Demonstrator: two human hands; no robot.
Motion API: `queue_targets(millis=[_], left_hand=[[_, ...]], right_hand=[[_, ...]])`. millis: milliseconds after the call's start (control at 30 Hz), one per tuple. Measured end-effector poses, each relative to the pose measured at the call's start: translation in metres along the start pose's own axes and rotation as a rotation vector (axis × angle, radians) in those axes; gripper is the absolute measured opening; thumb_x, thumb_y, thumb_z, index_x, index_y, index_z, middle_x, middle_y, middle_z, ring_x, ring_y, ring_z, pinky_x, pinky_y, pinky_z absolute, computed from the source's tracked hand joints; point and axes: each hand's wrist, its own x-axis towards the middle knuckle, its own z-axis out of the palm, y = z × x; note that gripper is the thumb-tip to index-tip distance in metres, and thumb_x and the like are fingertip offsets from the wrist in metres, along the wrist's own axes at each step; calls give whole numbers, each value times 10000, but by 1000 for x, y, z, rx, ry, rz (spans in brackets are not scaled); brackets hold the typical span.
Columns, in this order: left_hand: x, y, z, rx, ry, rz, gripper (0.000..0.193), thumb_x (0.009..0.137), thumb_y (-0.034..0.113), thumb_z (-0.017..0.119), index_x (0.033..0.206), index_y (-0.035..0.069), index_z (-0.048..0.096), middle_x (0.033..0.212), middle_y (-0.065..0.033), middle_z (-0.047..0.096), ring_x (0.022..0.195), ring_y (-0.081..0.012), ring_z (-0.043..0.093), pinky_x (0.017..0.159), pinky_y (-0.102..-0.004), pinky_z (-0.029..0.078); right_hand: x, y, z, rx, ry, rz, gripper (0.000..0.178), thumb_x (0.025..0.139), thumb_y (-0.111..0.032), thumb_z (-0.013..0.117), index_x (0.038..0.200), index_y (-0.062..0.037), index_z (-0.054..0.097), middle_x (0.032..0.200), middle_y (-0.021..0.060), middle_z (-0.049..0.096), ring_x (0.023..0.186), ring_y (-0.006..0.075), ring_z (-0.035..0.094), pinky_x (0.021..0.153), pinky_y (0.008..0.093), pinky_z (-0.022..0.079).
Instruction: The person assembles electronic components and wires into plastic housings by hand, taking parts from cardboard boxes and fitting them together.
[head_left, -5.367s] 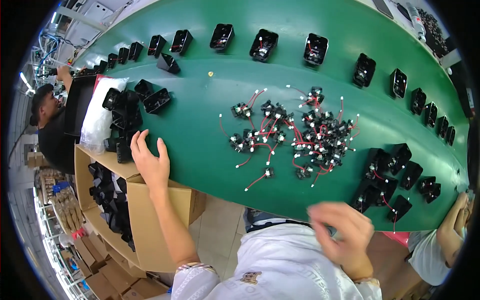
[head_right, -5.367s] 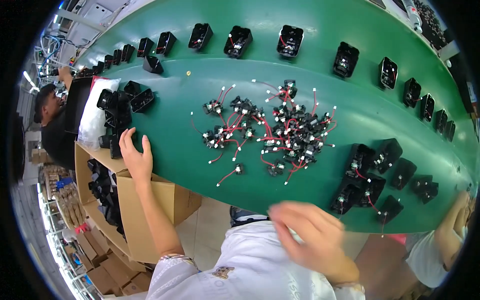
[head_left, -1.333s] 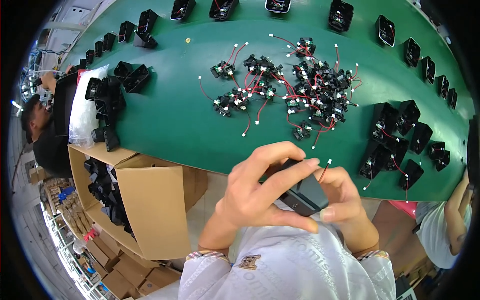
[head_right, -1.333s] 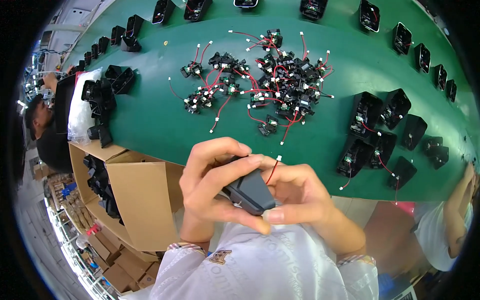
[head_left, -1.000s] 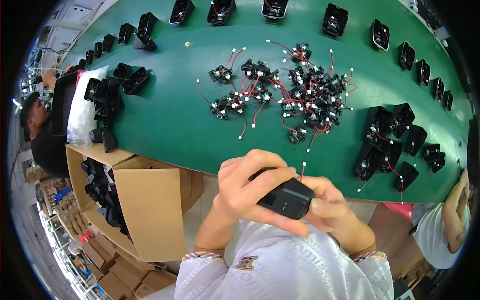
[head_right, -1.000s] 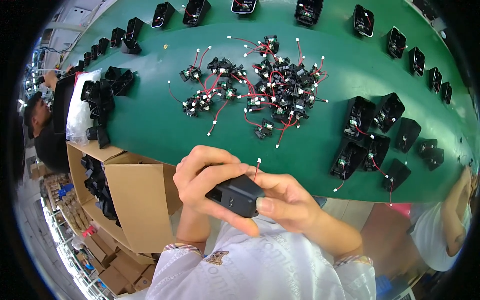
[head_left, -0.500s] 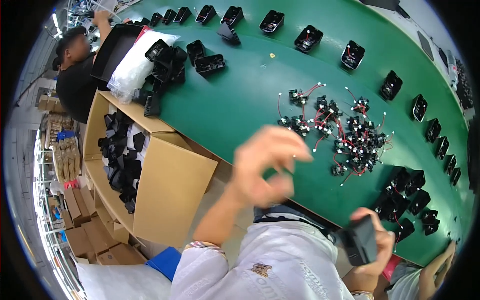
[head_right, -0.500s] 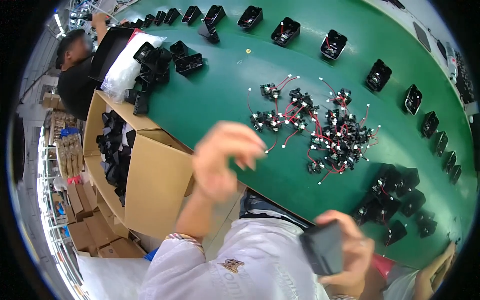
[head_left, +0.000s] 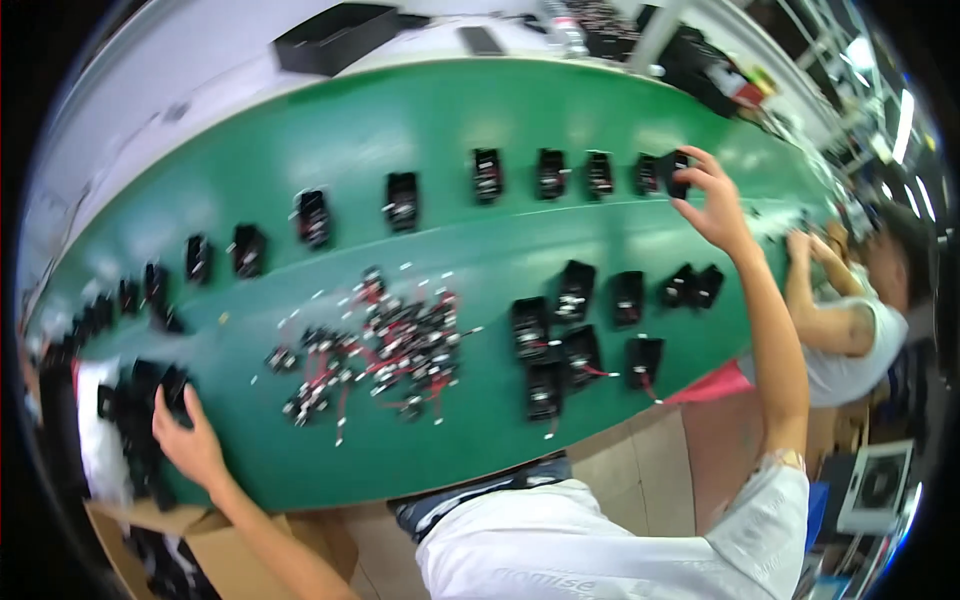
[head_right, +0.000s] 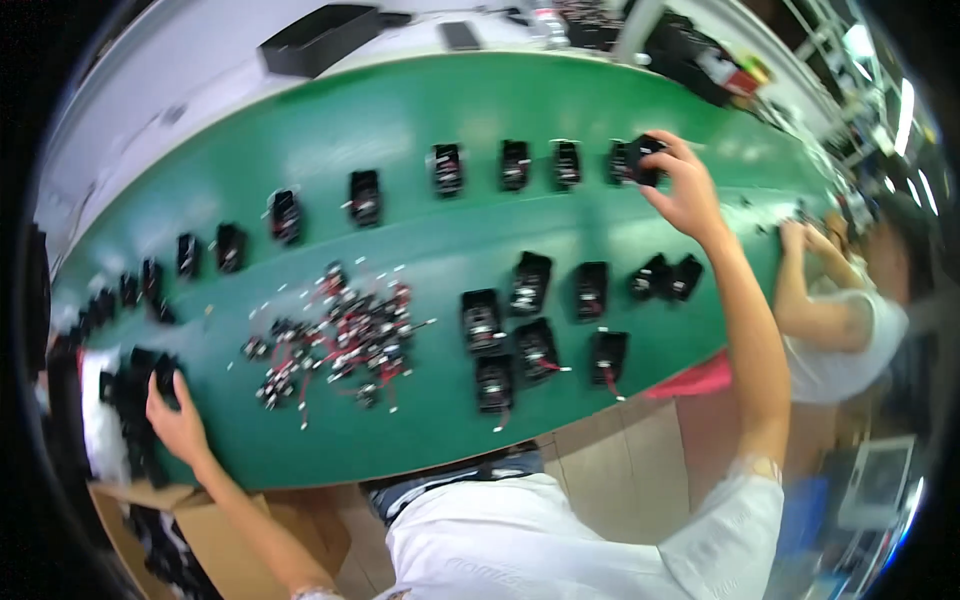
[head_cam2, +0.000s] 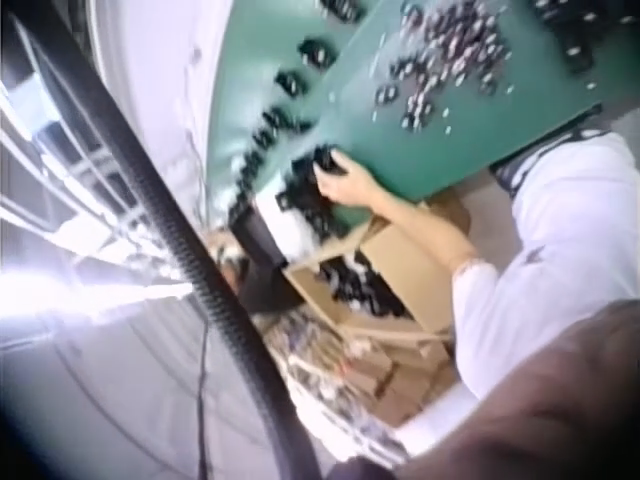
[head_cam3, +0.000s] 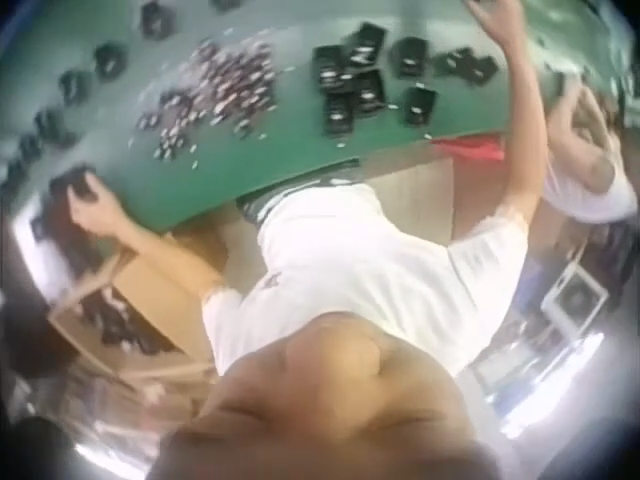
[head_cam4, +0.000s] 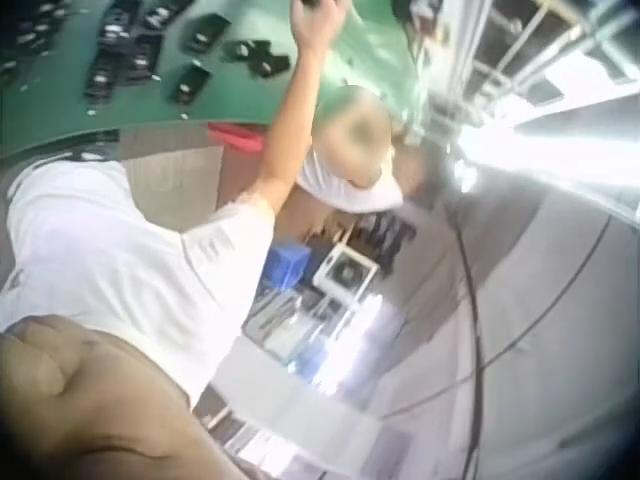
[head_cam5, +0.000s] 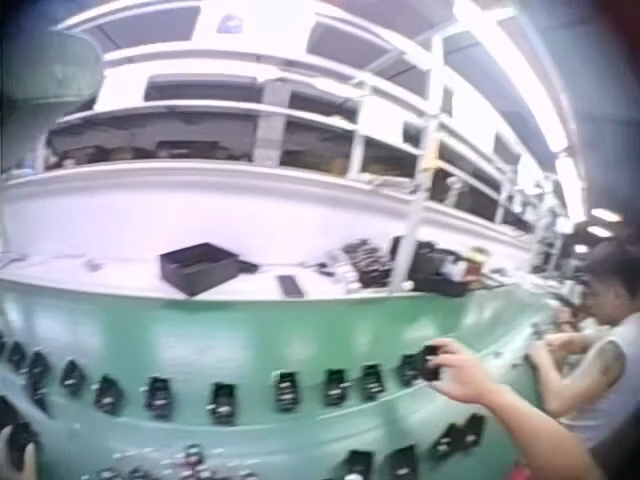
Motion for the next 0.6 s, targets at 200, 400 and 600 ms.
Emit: queue_targets(millis=[200,400,600], left_hand=[[-9,5,4,-180,-9,-7,491,898,345,709,1222,-3,589,1225,-152,609,1155,-286,568,1010,-364,420],[-13,-4,10,-291,-87,-11,502,879,242,734,1251,-23,527,1242,-145,556,1188,-279,513,1067,-376,361],[-15,-2,11,-257,-23,113,507,865,187,738,1268,-22,511,1255,-155,529,1203,-299,501,1074,-385,362]], right_hand=[[-1,107,-21,-314,-9,194,344,666,-12,729,993,-33,622,1395,115,531,1170,344,577,986,413,469],[3,176,-9,-441,-36,323,272,687,50,628,932,-67,616,1334,94,587,1110,355,598,948,419,488],[-8,206,19,-341,-97,410,323,631,12,674,941,-65,621,1392,94,556,1158,360,577,977,412,481]])
